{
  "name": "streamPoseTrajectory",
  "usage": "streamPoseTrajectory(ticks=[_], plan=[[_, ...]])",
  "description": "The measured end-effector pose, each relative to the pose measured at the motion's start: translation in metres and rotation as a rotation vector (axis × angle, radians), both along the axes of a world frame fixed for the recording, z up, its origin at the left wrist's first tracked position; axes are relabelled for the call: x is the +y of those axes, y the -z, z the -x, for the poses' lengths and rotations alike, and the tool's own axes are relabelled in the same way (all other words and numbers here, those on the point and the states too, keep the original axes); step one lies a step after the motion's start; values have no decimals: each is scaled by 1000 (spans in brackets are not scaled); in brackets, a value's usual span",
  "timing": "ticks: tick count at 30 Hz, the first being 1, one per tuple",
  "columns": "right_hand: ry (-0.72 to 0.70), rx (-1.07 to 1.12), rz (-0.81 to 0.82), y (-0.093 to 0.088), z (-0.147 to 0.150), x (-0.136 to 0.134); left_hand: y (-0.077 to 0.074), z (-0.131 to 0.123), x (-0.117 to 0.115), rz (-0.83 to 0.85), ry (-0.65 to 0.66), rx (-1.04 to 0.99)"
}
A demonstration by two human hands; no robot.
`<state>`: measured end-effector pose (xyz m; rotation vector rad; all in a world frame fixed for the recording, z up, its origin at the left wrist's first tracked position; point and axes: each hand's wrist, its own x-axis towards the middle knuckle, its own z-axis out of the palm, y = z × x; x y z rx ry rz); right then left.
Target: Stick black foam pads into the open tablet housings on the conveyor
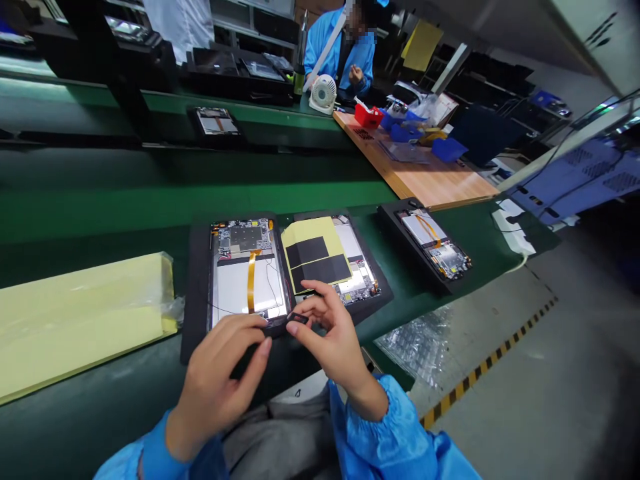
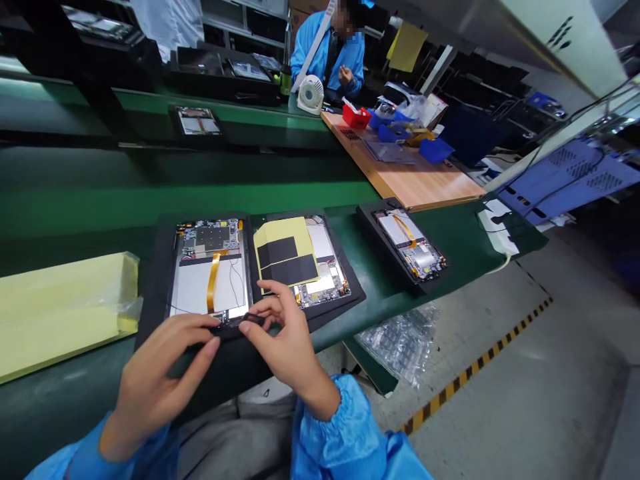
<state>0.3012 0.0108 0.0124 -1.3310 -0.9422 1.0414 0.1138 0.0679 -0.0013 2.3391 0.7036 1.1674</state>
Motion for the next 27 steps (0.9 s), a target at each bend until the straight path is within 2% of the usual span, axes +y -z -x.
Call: streamPoseTrajectory(ticks=[2, 7, 11, 15, 20, 24, 27], plan=[[-14, -43, 20, -1, -7, 1, 0, 4, 13, -81, 50, 126], [-30, -93, 44, -2, -19, 0, -1, 0, 44, -372, 315, 463], [-53, -92, 28, -1, -22, -2, -4, 11, 70, -404, 390, 460], [-97, -65, 20, -1, -22, 0, -2, 28, 89, -322, 448, 408], [-103, -152, 38, -2, -14, 4, -10, 20, 86, -231, 462, 369], [-78, -354, 19, -2, -3, 7, -18, 1, 73, -215, 420, 320], [-62, -554, -7, 2, 4, 10, -18, -6, 71, -232, 449, 345]])
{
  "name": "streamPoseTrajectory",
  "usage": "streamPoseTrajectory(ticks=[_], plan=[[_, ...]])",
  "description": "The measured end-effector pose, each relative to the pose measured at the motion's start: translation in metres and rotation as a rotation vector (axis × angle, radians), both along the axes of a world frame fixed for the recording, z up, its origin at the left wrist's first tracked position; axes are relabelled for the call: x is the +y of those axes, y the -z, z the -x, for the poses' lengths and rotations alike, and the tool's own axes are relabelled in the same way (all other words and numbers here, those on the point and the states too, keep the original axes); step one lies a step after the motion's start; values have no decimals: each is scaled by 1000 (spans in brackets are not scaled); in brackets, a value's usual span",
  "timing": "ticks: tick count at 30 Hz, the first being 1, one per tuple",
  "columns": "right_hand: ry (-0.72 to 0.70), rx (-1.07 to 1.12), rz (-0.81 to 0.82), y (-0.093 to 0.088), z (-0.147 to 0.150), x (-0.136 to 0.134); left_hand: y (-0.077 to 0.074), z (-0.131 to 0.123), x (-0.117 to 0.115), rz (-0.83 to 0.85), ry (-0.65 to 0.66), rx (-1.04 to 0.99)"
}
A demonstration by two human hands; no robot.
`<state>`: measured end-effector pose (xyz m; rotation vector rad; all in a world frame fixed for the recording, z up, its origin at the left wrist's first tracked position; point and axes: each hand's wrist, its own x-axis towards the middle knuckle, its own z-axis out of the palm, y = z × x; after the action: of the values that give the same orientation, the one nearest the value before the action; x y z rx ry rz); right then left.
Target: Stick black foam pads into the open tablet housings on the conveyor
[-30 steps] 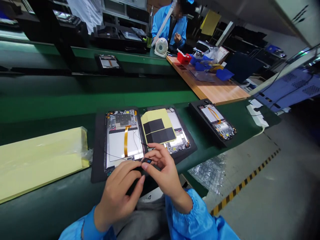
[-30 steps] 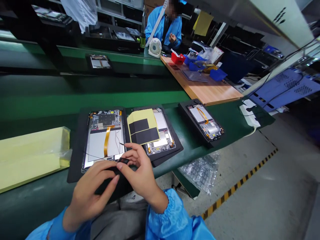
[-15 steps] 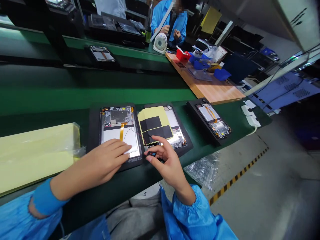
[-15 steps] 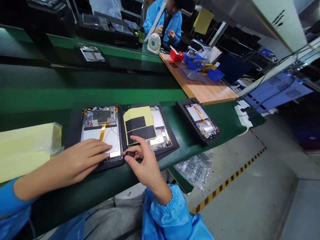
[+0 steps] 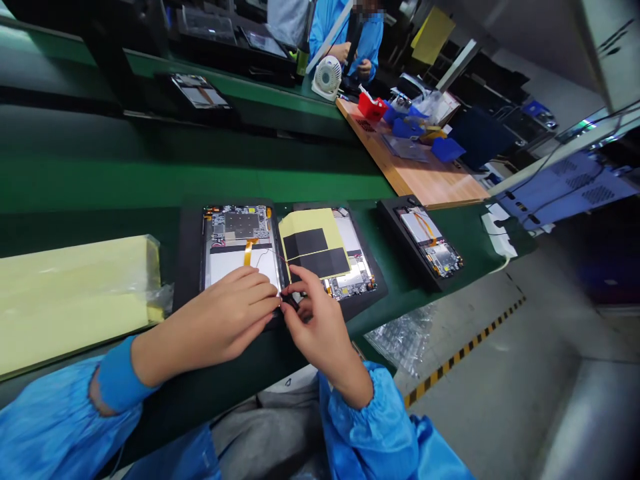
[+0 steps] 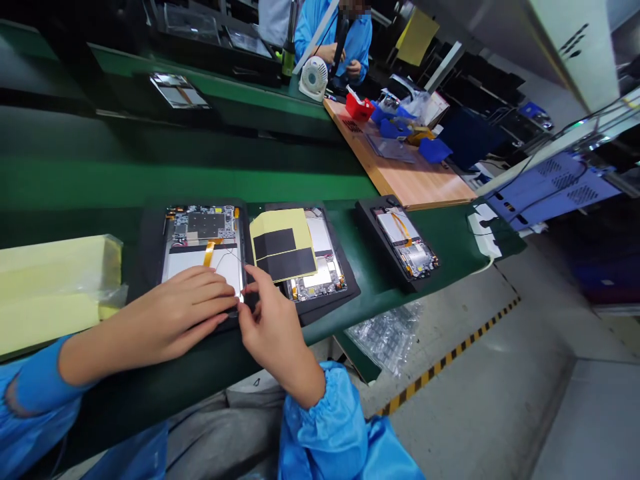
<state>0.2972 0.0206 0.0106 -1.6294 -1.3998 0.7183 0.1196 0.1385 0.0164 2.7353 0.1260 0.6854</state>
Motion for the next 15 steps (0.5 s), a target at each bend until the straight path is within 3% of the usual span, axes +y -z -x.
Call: streamPoseTrajectory(ticks=[5, 10, 15], plan=[[20, -106, 18, 4, 9, 2, 4, 0, -1, 96, -13, 25], [15, 272, 163, -1, 9, -7, 3, -1, -9, 216, -62, 13], [-29, 566, 185, 0, 0, -13, 10, 0, -12, 220, -69, -6]])
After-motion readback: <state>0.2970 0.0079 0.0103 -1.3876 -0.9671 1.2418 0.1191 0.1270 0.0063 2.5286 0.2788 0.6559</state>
